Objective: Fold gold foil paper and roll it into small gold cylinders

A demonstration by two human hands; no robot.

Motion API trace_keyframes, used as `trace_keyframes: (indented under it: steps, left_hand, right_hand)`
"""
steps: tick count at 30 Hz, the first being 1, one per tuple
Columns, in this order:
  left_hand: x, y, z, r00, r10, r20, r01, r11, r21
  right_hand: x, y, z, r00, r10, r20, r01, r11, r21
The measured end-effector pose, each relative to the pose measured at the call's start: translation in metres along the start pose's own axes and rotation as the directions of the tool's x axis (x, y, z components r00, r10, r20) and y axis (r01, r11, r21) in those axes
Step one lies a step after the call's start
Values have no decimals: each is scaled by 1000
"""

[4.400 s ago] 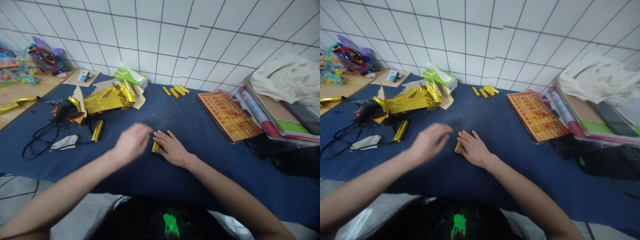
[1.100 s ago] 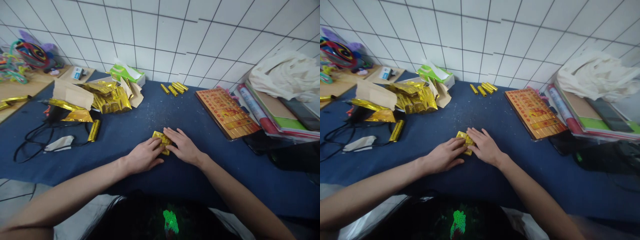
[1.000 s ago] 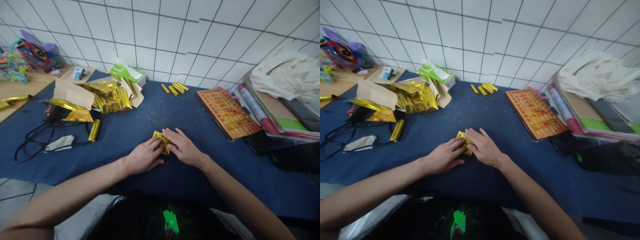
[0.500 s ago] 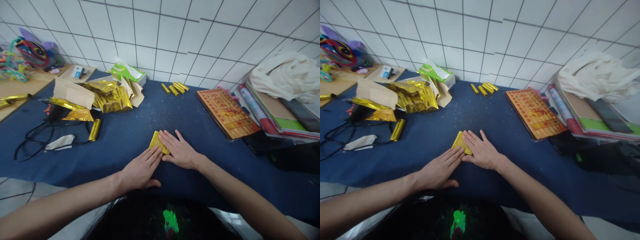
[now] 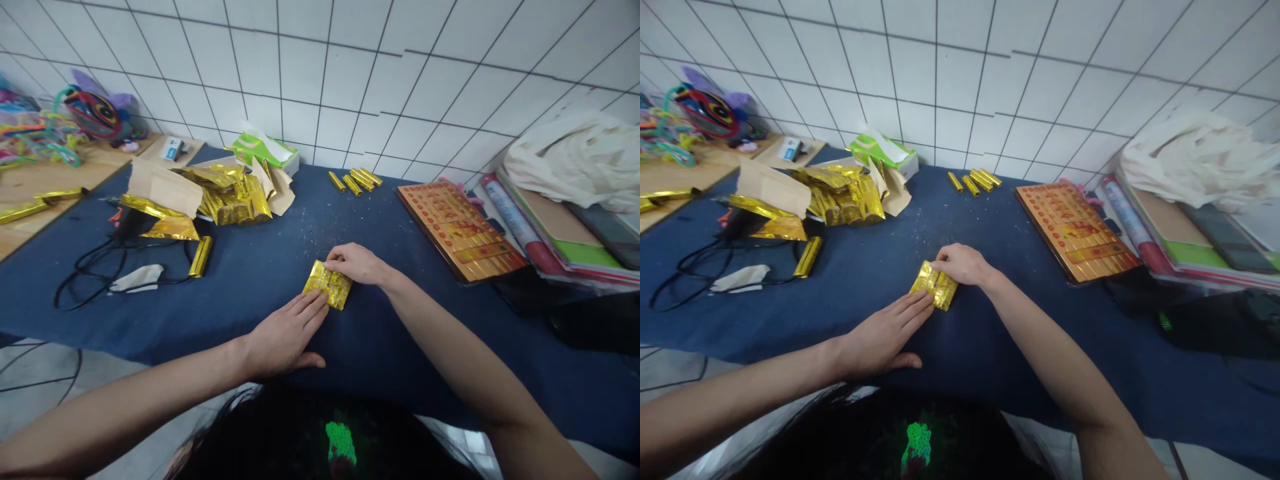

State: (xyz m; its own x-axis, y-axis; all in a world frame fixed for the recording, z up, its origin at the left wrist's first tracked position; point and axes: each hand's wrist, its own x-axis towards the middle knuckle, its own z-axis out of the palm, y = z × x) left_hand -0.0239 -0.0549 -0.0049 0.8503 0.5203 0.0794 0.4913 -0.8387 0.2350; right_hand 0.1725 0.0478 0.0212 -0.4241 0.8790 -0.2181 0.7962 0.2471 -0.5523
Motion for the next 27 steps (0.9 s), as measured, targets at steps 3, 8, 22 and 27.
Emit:
trace_keyframes:
  steps: [3,8,22,27]
  left_hand:
    - [-1,1,-3,1000,-3,-8,3,999,-35]
    - [20,-18,-27,940,-303,-158,248,924,-292]
    - [84,-61,-32,837,-547,-20,288,471,-834]
    - [83,-57,-26,784,-610,-112,310,542,-781]
  right_hand:
    - [-3,6,5,999,-50,1,49,993,103]
    - [-12,12,11,990,-88,-111,115,955,275]
    - [-26,14,-5,979,-112,-169,170,908,383]
    - [-22,12,0,980,-112,-165,169,906,387]
